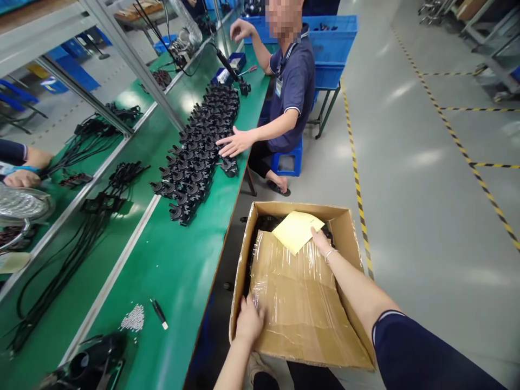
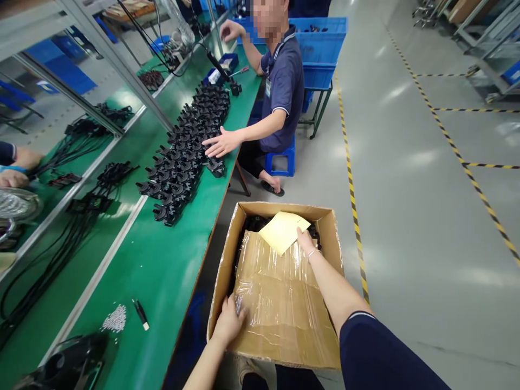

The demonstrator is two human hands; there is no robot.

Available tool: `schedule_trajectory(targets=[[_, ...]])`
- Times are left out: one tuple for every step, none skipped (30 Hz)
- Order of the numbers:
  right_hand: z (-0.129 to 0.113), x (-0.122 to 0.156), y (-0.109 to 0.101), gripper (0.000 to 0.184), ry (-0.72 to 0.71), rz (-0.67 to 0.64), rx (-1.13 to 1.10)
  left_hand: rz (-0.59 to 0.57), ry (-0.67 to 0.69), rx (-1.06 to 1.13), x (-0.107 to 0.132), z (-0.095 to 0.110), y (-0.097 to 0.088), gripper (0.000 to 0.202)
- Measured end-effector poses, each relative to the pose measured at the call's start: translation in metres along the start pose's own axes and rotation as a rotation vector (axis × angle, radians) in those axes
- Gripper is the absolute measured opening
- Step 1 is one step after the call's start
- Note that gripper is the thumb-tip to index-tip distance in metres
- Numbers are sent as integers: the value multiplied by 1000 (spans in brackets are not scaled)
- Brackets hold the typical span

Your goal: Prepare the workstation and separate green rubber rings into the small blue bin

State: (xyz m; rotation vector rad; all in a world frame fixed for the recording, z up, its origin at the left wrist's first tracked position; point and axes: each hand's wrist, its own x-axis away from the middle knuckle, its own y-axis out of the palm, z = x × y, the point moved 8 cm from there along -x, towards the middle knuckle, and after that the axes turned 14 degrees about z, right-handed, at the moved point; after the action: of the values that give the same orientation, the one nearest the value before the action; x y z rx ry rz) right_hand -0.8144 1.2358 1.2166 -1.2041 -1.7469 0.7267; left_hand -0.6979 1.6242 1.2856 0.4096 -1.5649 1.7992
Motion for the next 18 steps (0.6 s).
schedule_trajectory(targets=[[4,0,-2,47,-18,-33,60,-4,-12,16,-5,0,-1,67],[8,0,-3,50,-41,-66,123,-2,-13,29,-8,-1,-3,66],[10,2,-4,53,-69,-96,183,4,-5,44,-11,-1,-5,66],[10,5,-6,55,-103,-117,234,14,4,62,-12,-1,-8,66],[10,8,-9,55,-143,-134,277,30,8,82,-12,-2,-12,67],[8,11,-13,55,-185,-148,311,50,9,102,-12,-4,-16,67],[5,13,-18,52,-228,-162,337,72,9,123,-12,-5,-20,66],[2,15,-24,49,-269,-177,356,95,10,145,-12,-6,-23,66],[-2,16,-32,46,-309,-192,368,121,17,167,-12,-7,-27,65],[-6,17,-40,43,-347,-203,375,147,27,187,-11,-7,-30,64],[-11,18,-50,42,-384,-208,379,174,42,213,-11,-6,-33,64],[-16,18,-60,44,-419,-206,380,203,54,240,-10,-6,-36,64],[-21,18,-70,49,-456,-198,380,233,63,266,-9,-6,-39,64],[-27,19,-80,55,-493,-187,378,260,69,290,-7,-6,-41,64],[-33,20,-89,60,-529,-175,377,285,77,314,-5,-6,-43,64],[-38,22,-96,63,-564,-165,376,309,89,338,-3,-6,-46,64],[-43,24,-101,65,-594,-157,376,332,105,361,0,-5,-48,64],[-47,26,-105,65,-618,-152,379,353,123,379,3,-4,-50,64]])
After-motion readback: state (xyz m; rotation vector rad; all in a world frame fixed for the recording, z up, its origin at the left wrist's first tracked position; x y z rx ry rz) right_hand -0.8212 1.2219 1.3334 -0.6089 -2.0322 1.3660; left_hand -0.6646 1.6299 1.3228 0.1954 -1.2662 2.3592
